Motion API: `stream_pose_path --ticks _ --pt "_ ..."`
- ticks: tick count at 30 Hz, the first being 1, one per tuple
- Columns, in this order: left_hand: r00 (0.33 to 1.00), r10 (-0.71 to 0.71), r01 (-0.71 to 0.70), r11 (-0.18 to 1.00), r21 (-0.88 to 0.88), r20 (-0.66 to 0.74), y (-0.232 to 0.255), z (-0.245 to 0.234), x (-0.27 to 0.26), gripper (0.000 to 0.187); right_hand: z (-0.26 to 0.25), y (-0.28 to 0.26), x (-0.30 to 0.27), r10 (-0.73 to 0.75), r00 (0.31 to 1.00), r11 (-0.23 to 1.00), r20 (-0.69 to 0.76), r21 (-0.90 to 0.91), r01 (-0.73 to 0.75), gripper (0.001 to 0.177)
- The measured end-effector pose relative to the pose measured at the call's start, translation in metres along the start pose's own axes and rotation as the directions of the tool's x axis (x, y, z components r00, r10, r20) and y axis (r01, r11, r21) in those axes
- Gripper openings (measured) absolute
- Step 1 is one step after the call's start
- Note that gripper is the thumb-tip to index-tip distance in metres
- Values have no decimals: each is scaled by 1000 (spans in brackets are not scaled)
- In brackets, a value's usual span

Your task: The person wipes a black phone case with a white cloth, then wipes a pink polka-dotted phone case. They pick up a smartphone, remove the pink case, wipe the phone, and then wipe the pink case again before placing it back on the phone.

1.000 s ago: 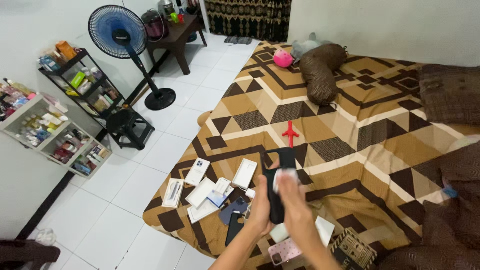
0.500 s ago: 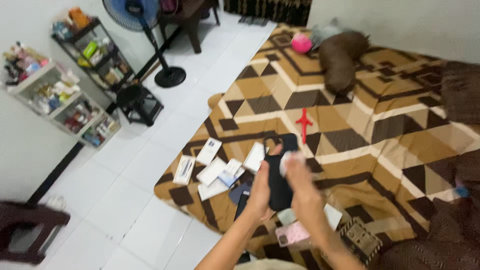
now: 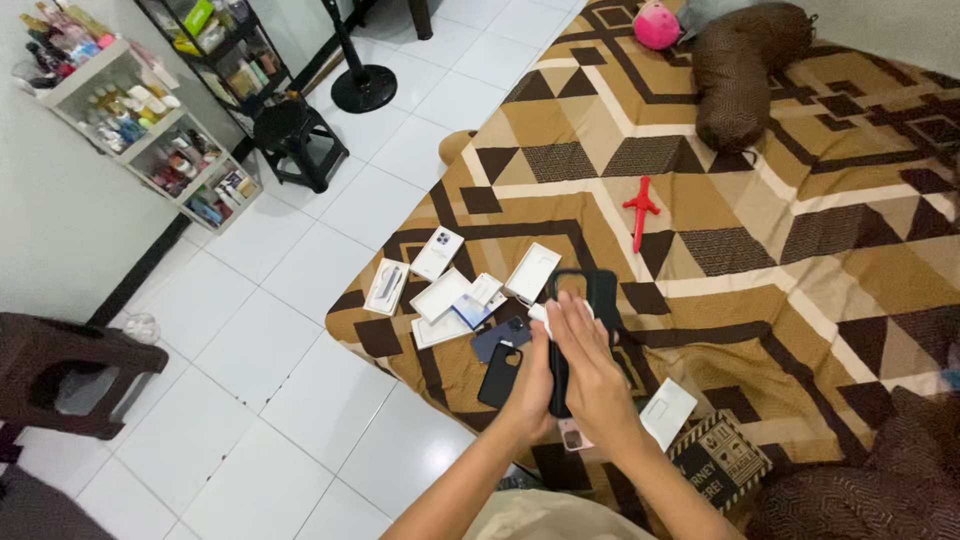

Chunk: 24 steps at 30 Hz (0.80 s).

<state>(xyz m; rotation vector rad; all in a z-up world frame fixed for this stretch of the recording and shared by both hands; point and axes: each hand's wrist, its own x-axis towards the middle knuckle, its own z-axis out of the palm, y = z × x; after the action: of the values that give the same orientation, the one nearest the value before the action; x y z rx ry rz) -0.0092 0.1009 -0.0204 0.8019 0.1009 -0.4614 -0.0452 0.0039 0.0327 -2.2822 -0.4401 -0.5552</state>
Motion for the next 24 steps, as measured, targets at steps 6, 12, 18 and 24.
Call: stream_pose_path --ticks 6,12,18,24 --pt "999 7 0 992 -130 52 -12 -5 -2 69 10 12 -39 16 997 995 81 99 -24 66" --pt "983 -184 180 974 -139 -19 -52 2 12 78 -8 62 -85 213 960 977 182 -63 -205 67" --pt "985 -170 169 985 14 25 -94 20 16 81 -21 75 -83 242 969 966 43 -103 -237 64" --pt "926 -356 361 932 24 -123 -81 19 22 92 -28 45 -79 202 970 977 137 48 -210 61"
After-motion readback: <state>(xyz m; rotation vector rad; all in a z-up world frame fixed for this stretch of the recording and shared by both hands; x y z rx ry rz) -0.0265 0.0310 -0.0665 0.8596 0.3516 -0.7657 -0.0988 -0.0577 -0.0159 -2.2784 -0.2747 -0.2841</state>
